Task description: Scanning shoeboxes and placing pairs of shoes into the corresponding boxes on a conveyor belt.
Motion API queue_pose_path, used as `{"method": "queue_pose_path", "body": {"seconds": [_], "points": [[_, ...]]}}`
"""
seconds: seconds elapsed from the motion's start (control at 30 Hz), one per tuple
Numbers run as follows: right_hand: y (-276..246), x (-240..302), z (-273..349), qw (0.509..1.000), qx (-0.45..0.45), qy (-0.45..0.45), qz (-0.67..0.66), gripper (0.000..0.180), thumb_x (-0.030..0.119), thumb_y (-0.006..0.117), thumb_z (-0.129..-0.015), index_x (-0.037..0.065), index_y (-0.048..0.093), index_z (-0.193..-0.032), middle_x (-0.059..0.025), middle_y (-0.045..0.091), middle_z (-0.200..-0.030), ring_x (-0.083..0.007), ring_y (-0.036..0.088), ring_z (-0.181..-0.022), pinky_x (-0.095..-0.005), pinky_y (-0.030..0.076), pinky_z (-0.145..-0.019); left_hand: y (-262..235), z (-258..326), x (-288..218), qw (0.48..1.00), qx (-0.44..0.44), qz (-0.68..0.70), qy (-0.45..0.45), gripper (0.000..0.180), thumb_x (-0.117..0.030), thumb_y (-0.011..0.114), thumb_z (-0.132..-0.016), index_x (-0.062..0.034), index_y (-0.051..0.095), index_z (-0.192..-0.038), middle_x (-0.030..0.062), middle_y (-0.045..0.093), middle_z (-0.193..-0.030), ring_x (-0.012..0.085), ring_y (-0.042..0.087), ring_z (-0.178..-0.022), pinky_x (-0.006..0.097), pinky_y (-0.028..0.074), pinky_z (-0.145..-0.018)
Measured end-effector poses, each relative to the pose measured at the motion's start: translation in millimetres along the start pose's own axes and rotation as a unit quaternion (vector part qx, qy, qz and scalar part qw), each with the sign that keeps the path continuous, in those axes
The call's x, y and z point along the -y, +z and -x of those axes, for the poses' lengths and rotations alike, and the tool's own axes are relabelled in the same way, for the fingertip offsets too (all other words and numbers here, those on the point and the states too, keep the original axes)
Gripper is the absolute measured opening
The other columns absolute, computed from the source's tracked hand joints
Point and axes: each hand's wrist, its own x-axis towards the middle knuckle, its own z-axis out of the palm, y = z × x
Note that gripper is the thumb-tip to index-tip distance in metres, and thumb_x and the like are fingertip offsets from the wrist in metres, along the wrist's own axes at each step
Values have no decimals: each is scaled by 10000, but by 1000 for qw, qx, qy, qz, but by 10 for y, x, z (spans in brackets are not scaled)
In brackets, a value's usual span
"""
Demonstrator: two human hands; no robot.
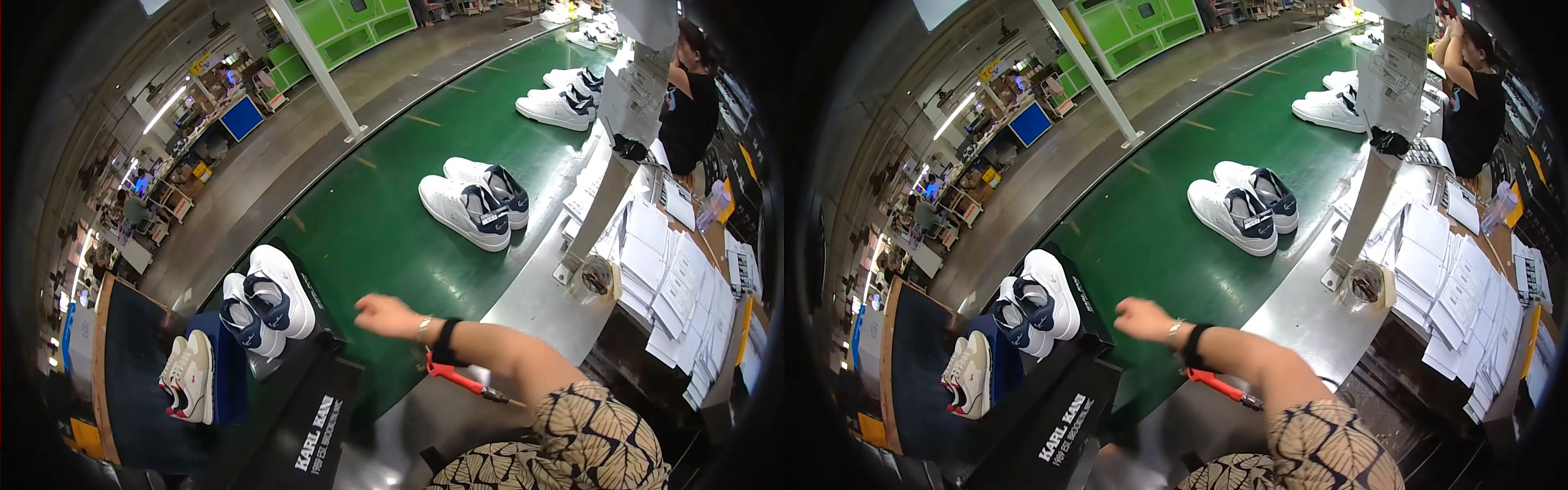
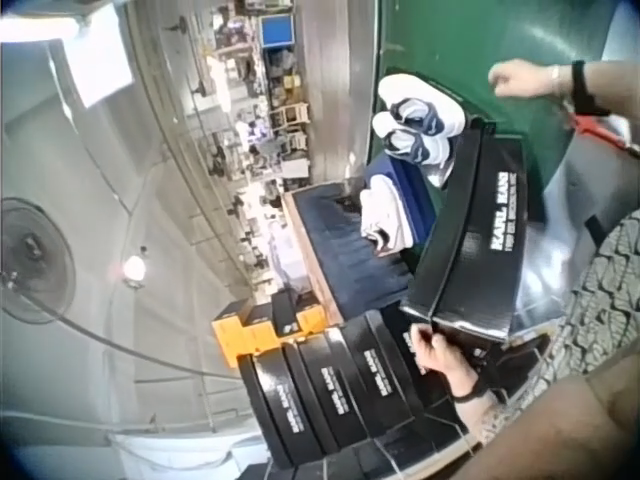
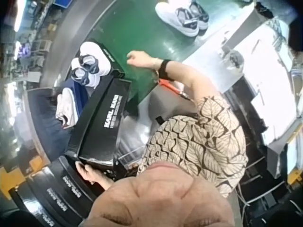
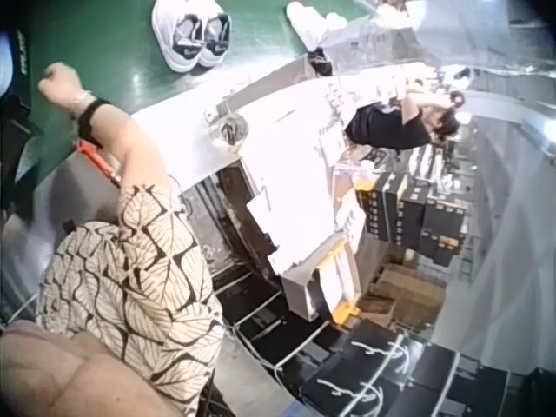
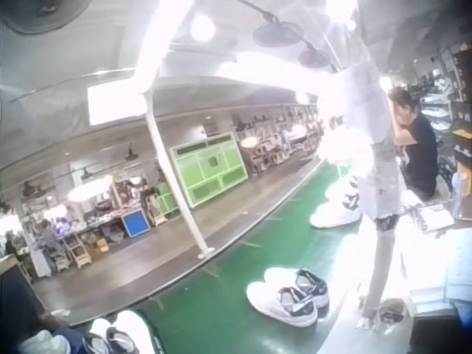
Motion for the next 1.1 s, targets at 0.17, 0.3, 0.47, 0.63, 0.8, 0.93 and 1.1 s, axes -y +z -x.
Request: {"method": "queue_pose_path", "body": {"seconds": [0.17, 0.3, 0.47, 0.63, 0.8, 0.93, 1.1], "points": [[-1182, -463, 474, 935, -203, 205, -205, 500, 462, 655, -769, 22, 547, -980, -56, 573, -847, -135, 564, -682, -278, 468, -600, 772, -570, -605, 970, 81, 211, -93, 480, -218, 603, -868, 47, 468, -1244, 160, 533, -1215, 238, 507, -1079, 347, 416, -898], [-1781, -511, 721, 871, -326, 226, -292, 570, 565, 613, -767, 44, 528, -982, -40, 498, -811, -90, 484, -592, -232, 395, -466, 1514, -1145, -866, 960, 110, 256, 8, 386, -167, 546, -901, 49, 491, -1215, 96, 589, -1049, 159, 563, -946, 291, 449, -829], [-2184, -714, 648, 852, -333, 235, -328, 653, 576, 650, -731, 73, 491, -1115, -52, 495, -937, -132, 502, -756, -298, 420, -618, 2227, -1541, -1622, 957, 184, 219, 51, 325, -96, 626, -827, 51, 559, -1110, 30, 577, -945, 94, 524, -862, 228, 421, -780], [-2227, -847, 425, 856, -372, 239, -270, 494, 409, 701, -736, 58, 558, -1053, -46, 545, -826, -143, 488, -619, -264, 404, -546, 2751, -1587, -1923, 945, 222, 63, 233, 332, -93, 678, -761, 17, 589, -1061, 150, 634, -924, 227, 605, -836, 301, 464, -764], [-2354, -1150, 319, 856, -463, 138, -184, 208, 104, 632, -735, 25, 659, -926, -71, 656, -808, -194, 600, -710, -342, 487, -659, 3059, -1505, -2157, 909, 145, 11, 391, 337, 2, 558, -776, -59, 586, -1106, 152, 555, -1168, 335, 532, -1037, 402, 407, -888], [-2045, -745, 210, 895, -445, 35, 13, 193, 101, 595, -743, 45, 659, -915, -119, 679, -830, -195, 644, -791, -307, 500, -741, 3001, -1537, -1935, 902, 134, -59, 407, 340, 9, 524, -798, -77, 592, -1119, 143, 534, -1200, 320, 494, -1099, 406, 358, -940], [-1951, 218, 482, 920, -308, -61, -234, 205, 127, 679, -786, 23, 602, -945, 0, 574, -734, -68, 528, -681, -218, 430, -602, 3107, -1438, -1939, 928, 159, -29, 337, 325, -143, 567, -815, -43, 581, -1125, 157, 473, -1275, 326, 418, -1188, 438, 265, -1011]]}}
